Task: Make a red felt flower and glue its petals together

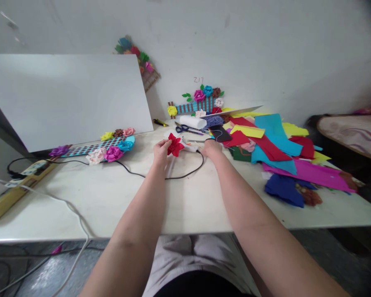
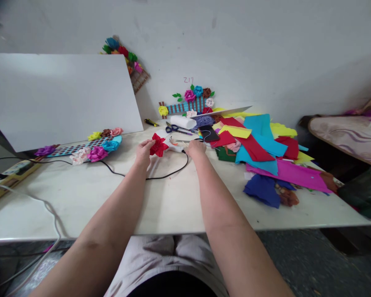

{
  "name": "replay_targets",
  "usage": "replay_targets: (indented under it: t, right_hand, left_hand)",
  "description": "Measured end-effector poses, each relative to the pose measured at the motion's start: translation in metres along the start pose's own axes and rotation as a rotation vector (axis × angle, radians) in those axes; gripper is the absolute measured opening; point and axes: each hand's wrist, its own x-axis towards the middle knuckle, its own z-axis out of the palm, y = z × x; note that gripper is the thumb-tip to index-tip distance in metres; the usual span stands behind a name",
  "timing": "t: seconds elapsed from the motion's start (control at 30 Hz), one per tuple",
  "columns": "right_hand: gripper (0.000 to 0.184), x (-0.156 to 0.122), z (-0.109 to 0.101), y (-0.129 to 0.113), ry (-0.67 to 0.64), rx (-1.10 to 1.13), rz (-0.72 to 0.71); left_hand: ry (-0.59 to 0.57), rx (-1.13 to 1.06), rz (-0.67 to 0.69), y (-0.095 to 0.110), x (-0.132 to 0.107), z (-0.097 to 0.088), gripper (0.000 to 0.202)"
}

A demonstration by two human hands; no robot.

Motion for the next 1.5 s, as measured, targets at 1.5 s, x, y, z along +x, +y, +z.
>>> replay_targets:
  t: [1.5]
  right_hand:
    - [0.02,-0.018,-0.013,-0.052,0.141,0.497,-0.212]
  left_hand:
    - [-0.131,0.248,0.043,0.002,-0.007,0.01,0.022]
